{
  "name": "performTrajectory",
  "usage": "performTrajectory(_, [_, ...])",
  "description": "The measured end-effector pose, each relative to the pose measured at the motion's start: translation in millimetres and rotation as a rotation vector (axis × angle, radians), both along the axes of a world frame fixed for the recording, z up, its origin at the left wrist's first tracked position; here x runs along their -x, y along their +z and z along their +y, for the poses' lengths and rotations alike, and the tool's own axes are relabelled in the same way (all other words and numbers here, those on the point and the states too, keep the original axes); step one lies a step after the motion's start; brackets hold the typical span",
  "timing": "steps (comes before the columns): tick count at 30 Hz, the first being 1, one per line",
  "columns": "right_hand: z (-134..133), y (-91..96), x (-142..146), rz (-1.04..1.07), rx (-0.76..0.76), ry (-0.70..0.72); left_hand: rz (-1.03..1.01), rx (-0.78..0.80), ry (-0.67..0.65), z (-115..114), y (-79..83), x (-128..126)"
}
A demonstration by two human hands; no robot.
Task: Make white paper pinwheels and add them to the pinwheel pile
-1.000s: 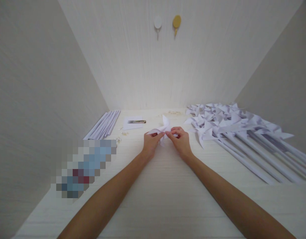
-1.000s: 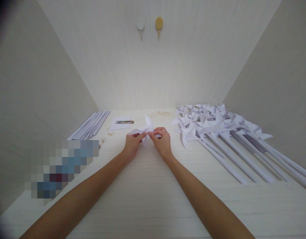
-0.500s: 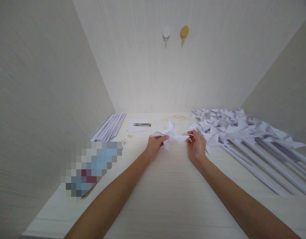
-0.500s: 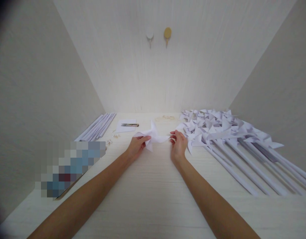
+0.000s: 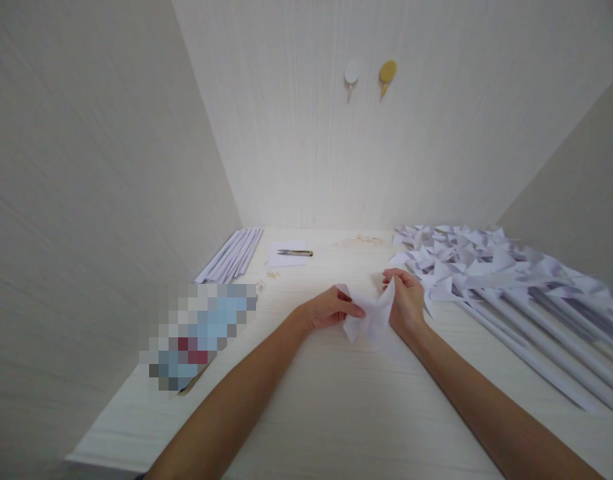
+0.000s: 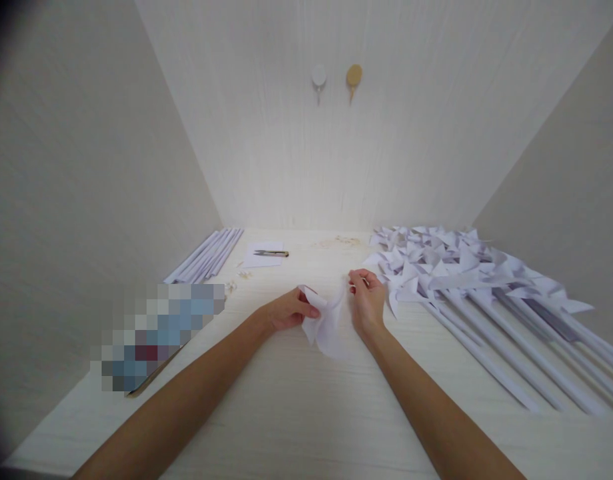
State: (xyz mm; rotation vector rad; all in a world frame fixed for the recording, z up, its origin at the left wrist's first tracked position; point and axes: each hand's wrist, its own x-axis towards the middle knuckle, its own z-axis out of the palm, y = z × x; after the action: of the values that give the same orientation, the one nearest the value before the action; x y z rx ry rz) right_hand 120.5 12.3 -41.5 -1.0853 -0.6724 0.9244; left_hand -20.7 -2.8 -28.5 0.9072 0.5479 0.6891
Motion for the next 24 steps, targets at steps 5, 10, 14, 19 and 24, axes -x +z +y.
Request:
performTrajectory(5, [-4, 4.0, 1, -0.046, -0.039, -0.015, -0.013, -0.027, -0.095, -3, 4.4, 5])
performTrajectory(10, [-7, 2.2, 1, -0.304, -0.152, 0.09, 0.043, -0.036, -0.187, -6, 9.0, 8])
performTrajectory(14, [-3, -4.4, 4, -0.493, -0.255, 0.143, 0.093, -0.058, -0.285, -6, 8.9, 10])
performTrajectory(19, [10, 0.2, 25, -0.633, -0.212, 0.293, 0.096, -0.086, -0.4, -4, 5.0, 12])
performTrajectory(24, [40, 11.0, 65, -0.745, -0.307, 0.429, 0.097, -0.127, -0.464, 0, 1.2, 12])
